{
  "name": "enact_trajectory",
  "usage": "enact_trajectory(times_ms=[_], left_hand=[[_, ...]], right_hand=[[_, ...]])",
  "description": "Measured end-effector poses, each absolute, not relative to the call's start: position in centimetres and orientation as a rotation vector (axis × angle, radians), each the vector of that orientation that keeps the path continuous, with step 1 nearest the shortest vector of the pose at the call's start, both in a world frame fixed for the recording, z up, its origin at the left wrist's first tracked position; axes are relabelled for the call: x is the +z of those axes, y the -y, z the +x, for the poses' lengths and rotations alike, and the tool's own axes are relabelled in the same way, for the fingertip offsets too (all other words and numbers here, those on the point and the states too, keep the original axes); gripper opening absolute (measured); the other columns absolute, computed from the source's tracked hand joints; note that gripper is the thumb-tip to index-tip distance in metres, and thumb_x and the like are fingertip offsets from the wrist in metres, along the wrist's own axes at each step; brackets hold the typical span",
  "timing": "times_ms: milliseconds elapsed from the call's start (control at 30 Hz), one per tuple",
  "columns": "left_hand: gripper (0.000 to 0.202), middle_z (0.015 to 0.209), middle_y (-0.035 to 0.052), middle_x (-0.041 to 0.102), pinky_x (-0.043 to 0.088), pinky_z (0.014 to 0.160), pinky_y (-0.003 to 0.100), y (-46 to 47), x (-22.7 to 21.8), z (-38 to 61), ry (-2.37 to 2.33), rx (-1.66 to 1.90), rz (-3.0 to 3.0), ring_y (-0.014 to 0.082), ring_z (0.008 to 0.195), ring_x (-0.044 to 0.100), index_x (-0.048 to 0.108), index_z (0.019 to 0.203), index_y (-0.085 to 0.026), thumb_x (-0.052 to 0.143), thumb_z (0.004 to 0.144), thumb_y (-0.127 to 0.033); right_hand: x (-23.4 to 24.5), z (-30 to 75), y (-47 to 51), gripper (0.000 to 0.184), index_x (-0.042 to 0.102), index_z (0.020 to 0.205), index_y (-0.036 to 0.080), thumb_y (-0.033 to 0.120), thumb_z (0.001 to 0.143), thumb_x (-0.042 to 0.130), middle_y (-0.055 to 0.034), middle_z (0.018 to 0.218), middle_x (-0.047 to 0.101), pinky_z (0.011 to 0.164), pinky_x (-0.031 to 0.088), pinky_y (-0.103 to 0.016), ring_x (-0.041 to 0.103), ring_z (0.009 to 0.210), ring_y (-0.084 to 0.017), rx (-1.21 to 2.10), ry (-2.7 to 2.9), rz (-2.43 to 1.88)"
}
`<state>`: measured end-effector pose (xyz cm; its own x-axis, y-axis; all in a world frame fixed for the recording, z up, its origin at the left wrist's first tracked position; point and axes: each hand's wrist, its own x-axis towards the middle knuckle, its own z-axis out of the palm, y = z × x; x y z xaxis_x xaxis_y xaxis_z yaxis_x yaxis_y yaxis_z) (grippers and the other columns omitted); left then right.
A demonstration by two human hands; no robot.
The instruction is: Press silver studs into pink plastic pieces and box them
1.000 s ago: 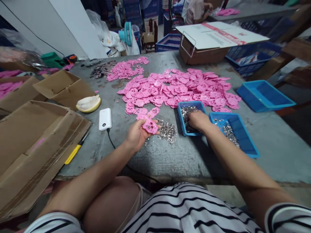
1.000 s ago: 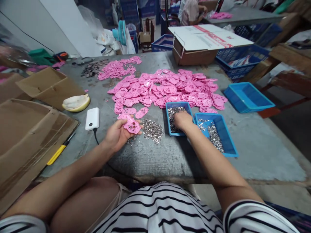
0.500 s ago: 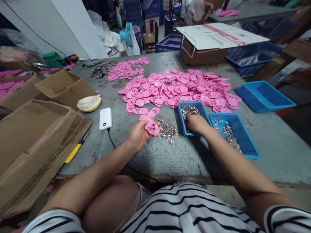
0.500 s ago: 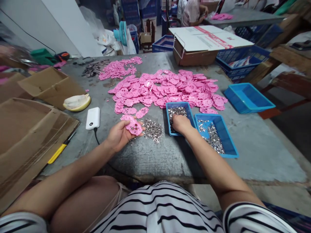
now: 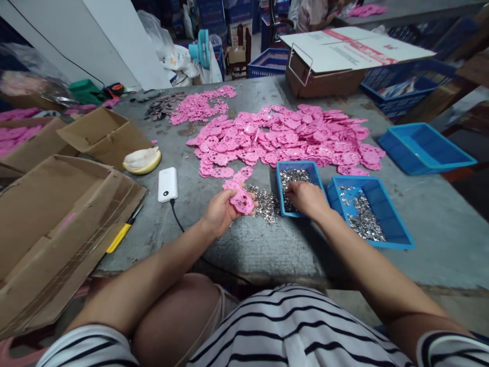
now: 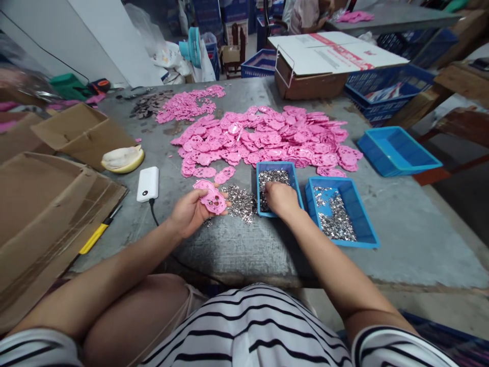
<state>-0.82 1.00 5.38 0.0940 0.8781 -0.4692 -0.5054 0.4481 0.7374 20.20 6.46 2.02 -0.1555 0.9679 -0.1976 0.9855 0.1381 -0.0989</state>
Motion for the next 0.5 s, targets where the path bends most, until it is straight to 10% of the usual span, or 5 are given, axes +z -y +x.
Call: enact_trajectory(times_ms=[233, 367, 500], left_hand=[[0.021, 0.079, 0.0117, 0.072, 0.059, 0.056, 0.036, -0.7, 5.0, -0.5, -0.963, 0.966, 0.521, 0.0256, 0.071, 0.072, 0.055, 0.098, -0.012, 0.050, 0.078, -0.018], [0.033, 0.078, 0.0071, 0.071, 0.058, 0.054, 0.032, -0.3, 4.7, 0.3, -0.962, 0.983, 0.610, 0.0222, 0.066, 0.070, 0.055, 0.096, -0.013, 0.067, 0.066, -0.013], [0.041, 0.073, 0.0023, 0.069, 0.055, 0.053, 0.027, -0.2, 4.2, 1.0, -1.020, 1.067, 0.653, 0.0179, 0.061, 0.068, 0.055, 0.092, -0.014, 0.074, 0.057, -0.013]], right_hand=[[2.1, 21.1, -6.8, 0.020, 0.063, 0.061, 0.018, 0.034, 0.072, 0.068, -0.0017, 0.063, 0.065, 0.055, 0.036, -0.026, 0.051, 0.055, -0.013, -1.438, -2.423, 2.371], [2.7, 19.2, -5.2, 0.042, 0.064, 0.061, 0.015, 0.055, 0.056, 0.077, 0.0004, 0.056, 0.059, 0.042, 0.020, -0.023, 0.029, 0.040, -0.005, -2.518, -2.122, 2.008], [3.5, 17.3, -3.9, 0.045, 0.061, 0.054, 0.015, 0.053, 0.049, 0.084, 0.0003, 0.054, 0.058, 0.040, 0.015, -0.022, 0.027, 0.038, -0.002, -2.889, -1.892, 1.773]])
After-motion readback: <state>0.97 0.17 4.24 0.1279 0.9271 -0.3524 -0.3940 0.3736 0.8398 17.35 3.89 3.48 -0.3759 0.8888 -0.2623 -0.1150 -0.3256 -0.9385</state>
